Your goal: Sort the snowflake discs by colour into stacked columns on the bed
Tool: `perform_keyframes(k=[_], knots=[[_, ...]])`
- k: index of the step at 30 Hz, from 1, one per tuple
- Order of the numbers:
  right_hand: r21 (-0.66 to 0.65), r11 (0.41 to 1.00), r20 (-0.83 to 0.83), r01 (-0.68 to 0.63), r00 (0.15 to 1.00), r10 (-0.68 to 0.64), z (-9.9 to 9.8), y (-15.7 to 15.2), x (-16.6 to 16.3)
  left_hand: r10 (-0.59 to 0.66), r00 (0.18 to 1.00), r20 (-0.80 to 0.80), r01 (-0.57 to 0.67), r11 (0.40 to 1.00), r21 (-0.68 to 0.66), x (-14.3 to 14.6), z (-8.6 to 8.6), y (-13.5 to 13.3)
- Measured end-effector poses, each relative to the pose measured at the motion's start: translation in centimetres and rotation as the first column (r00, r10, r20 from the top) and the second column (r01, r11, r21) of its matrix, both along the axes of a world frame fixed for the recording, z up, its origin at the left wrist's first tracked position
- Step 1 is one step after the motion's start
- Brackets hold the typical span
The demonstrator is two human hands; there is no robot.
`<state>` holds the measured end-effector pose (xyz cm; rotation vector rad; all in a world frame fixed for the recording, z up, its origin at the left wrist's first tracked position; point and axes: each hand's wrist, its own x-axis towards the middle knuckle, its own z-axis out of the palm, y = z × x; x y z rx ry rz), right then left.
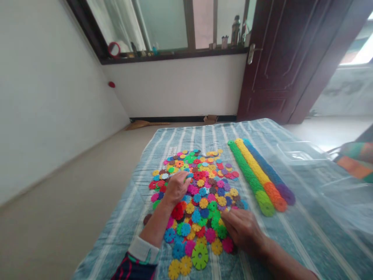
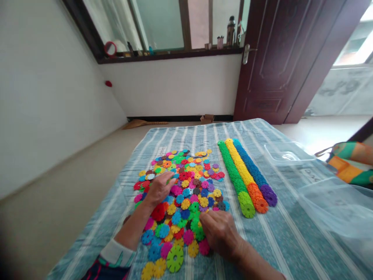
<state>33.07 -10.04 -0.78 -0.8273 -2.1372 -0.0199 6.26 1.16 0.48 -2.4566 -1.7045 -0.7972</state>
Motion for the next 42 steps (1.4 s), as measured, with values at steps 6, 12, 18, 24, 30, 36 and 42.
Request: perform_keyframes(k=[6, 12, 18, 24, 30, 36, 42], knots=[[0.016, 0.999, 0.025, 0.051, 0.998, -0.052, 0.8, 0.6, -0.2, 0.102, 0.994, -0.030, -0.100, 0.994, 0.050, -3.4, 0.3, 4.4], [0.011, 0.999, 0.014, 0.050, 0.999, -0.050, 0.5, 0.5, -0.3, 0.263, 0.960, -0.093, -0.272, 0.958, -0.096, -4.7, -0.6, 7.0], [-0.008, 1.000, 0.004, 0.001, 1.000, -0.001, -0.2, 0.2, -0.1, 0.252, 0.961, -0.110, -0.261, 0.963, -0.070, -4.0, -0.5, 5.8], [0.011, 1.000, -0.014, -0.008, 1.000, 0.008, -0.4, 0.1, -0.1, 0.287, 0.953, -0.093, -0.291, 0.956, -0.026, -3.9, -0.1, 5.1], [0.016, 1.000, 0.008, -0.002, 1.000, 0.001, -0.5, 0.0, -0.2, 0.197, 0.976, -0.095, -0.198, 0.980, -0.006, -3.5, 0.1, 4.8], [0.008, 1.000, 0.024, 0.005, 1.000, -0.005, -0.5, -0.1, -0.2, 0.132, 0.985, -0.108, -0.135, 0.991, -0.021, -3.0, 0.1, 4.9], [0.035, 0.999, 0.010, 0.021, 1.000, -0.021, -0.3, 0.0, -0.1, 0.194, 0.977, -0.084, -0.191, 0.981, 0.046, -3.0, 1.2, 4.0]])
